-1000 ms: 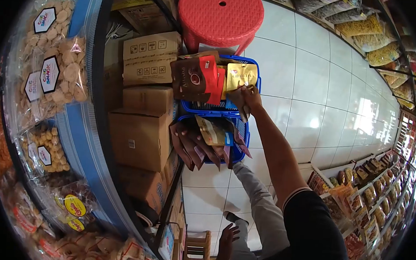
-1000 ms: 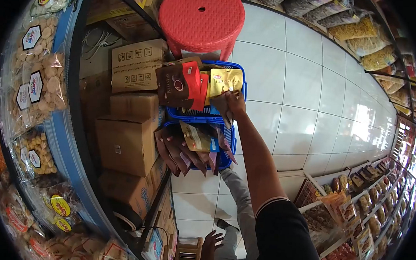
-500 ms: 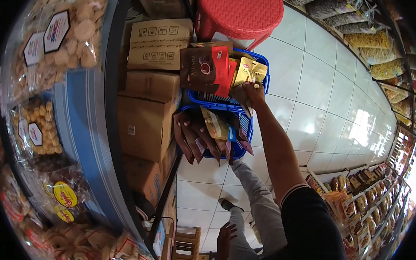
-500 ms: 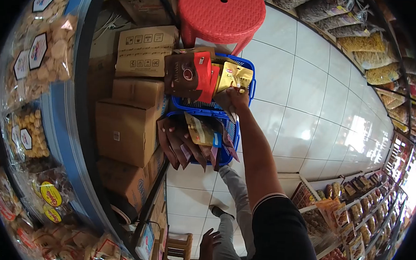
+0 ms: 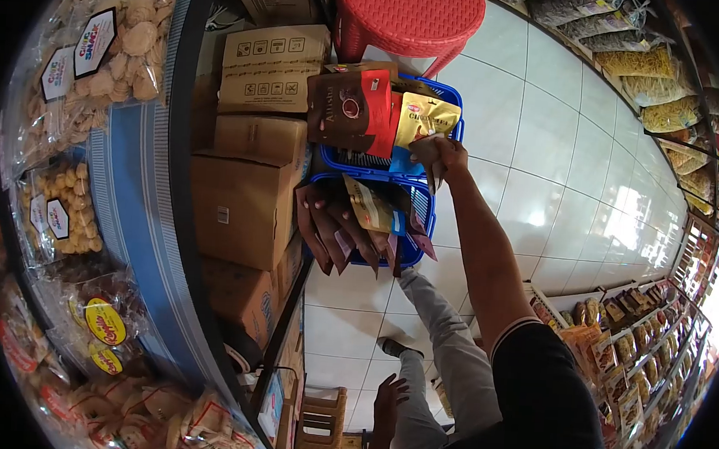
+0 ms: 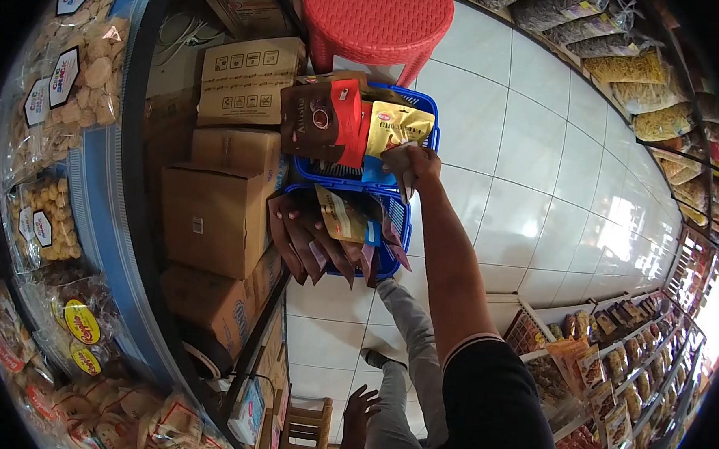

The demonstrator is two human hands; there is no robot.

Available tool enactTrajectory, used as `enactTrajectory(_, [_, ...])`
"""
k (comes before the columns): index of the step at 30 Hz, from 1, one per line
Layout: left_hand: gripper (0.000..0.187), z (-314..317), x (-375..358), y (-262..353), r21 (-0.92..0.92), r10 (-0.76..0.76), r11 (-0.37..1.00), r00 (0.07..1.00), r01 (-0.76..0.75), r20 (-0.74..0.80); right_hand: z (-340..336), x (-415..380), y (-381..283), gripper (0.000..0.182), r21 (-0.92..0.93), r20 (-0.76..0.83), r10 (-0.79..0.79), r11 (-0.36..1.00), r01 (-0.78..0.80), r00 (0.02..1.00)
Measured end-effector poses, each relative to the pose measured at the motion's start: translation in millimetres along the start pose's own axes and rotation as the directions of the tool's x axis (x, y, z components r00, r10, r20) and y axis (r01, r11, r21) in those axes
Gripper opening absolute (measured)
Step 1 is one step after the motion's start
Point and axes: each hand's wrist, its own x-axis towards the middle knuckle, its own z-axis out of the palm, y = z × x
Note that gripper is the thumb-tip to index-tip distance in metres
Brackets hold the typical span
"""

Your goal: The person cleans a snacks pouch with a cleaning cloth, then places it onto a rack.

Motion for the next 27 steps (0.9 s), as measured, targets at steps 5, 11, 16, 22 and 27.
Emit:
enactTrajectory(5, [0.054, 2.4, -6.5, -0.6, 0.001, 0.035, 0.999, 0.999, -0.035, -0.011, -6.0, -7.1, -0.8, 0.04, 0.092, 0.012, 0.02, 0.996, -0.021, 1.0])
enactTrajectory(11, [0.054, -2.0, -11.7, -13.1, -0.031, 0.133, 0.991, 0.991, -0.133, -0.005, -43.5, -148.3, -44.9, 0.025, 0.096, 0.228, -0.416, 0.909, 0.405, 0.88])
enactTrajectory(16, [0.056, -9.4, -38.8, 4.6, -0.056, 0.322, 0.945, 0.947, -0.322, -0.008, -104.3, -313.6, -76.5, 0.013, -0.143, 0.519, -0.422, 0.814, 0.562, 0.743])
enactTrajectory(22, [0.088, -36.5, -105.5, 27.5, -0.171, 0.734, 0.635, 0.657, -0.753, -0.171, -121.4, -529.2, -91.5, 0.041, 0.016, 0.957, -0.123, 0.928, 0.373, 0.264])
enactTrajectory(27, [0.075, -120.2, -201.2, -30.6, -0.243, 0.832, 0.437, 0.492, -0.866, -0.257, -97.8, -751.9, -124.7, 0.041, -0.341, 0.939, 0.25, 0.762, 0.551, 0.235])
